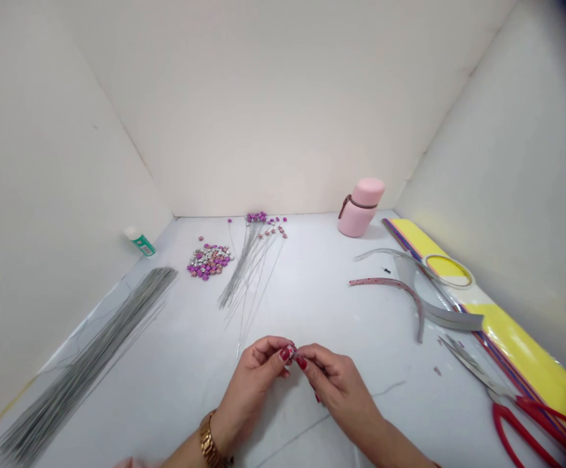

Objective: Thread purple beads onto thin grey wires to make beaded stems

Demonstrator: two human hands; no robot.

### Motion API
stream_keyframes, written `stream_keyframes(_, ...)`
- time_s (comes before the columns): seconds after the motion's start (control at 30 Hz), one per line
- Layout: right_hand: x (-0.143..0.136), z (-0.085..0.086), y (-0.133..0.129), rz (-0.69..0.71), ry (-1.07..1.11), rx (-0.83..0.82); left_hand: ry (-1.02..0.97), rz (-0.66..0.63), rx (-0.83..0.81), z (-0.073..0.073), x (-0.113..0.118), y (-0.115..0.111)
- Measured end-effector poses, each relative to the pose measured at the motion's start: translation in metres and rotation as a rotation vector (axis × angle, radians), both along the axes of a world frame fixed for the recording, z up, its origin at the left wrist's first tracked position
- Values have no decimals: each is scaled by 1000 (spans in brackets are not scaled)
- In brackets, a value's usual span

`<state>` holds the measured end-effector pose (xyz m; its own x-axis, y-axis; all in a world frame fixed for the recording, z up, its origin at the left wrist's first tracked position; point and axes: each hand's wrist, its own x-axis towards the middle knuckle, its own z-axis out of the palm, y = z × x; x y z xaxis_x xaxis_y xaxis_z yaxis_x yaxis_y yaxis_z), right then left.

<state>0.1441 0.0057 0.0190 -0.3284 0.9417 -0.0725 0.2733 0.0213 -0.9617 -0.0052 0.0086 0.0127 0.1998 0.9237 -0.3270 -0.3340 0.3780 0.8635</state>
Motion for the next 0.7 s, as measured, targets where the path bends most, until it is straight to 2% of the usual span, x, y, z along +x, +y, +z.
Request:
stream_keyframes(0.1,0,1,0,-17,2,19,-49,19,-2,1,2,-1)
stream_keyframes(0.27,2,0,-1,-148,74,-60,-99,19,10,5,2,-1)
stream_keyframes(0.47,2,-2,-2,-134,116,-83,-217,-26,-53,7,1,-2)
stream_keyframes(0.7,4,6,-3,-132,247,-167,-377,-134,-223,10,-1,-4)
